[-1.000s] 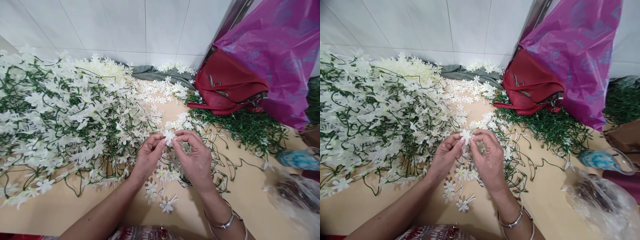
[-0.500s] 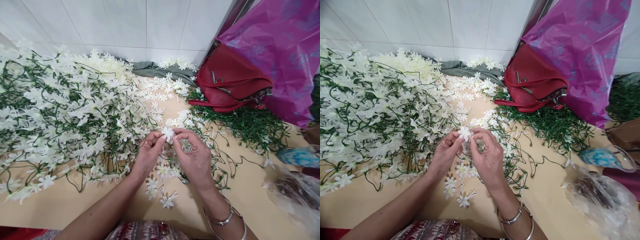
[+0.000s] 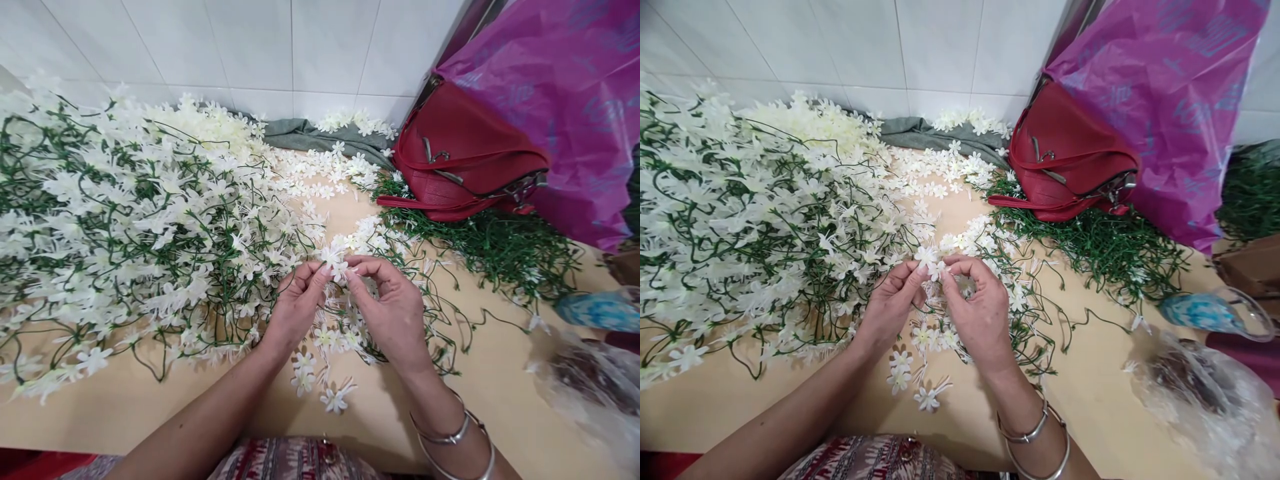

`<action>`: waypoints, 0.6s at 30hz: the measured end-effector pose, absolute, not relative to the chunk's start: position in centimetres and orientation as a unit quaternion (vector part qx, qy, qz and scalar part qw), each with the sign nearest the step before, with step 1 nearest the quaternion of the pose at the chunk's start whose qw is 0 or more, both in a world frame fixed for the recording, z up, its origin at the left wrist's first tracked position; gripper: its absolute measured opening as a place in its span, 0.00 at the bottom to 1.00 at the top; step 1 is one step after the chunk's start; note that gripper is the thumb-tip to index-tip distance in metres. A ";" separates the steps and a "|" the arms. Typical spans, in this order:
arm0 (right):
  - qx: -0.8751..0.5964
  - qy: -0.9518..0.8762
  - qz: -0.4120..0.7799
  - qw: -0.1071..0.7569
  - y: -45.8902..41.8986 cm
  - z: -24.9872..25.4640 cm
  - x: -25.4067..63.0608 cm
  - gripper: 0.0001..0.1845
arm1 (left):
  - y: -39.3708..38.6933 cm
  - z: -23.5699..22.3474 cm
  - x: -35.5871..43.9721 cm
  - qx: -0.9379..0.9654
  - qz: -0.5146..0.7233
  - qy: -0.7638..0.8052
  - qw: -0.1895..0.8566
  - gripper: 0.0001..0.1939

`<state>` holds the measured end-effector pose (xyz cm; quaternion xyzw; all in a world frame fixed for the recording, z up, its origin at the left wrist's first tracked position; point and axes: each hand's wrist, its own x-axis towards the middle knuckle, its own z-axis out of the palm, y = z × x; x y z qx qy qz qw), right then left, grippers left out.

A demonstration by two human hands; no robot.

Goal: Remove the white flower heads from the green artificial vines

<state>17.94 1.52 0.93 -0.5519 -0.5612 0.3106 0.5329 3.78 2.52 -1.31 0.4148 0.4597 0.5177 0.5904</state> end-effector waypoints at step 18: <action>-0.475 -0.740 -0.059 0.473 1.3 0.2 17.5 0.10 | 2.4 -0.5 4.6 0.367 0.561 0.404 0.623 0.21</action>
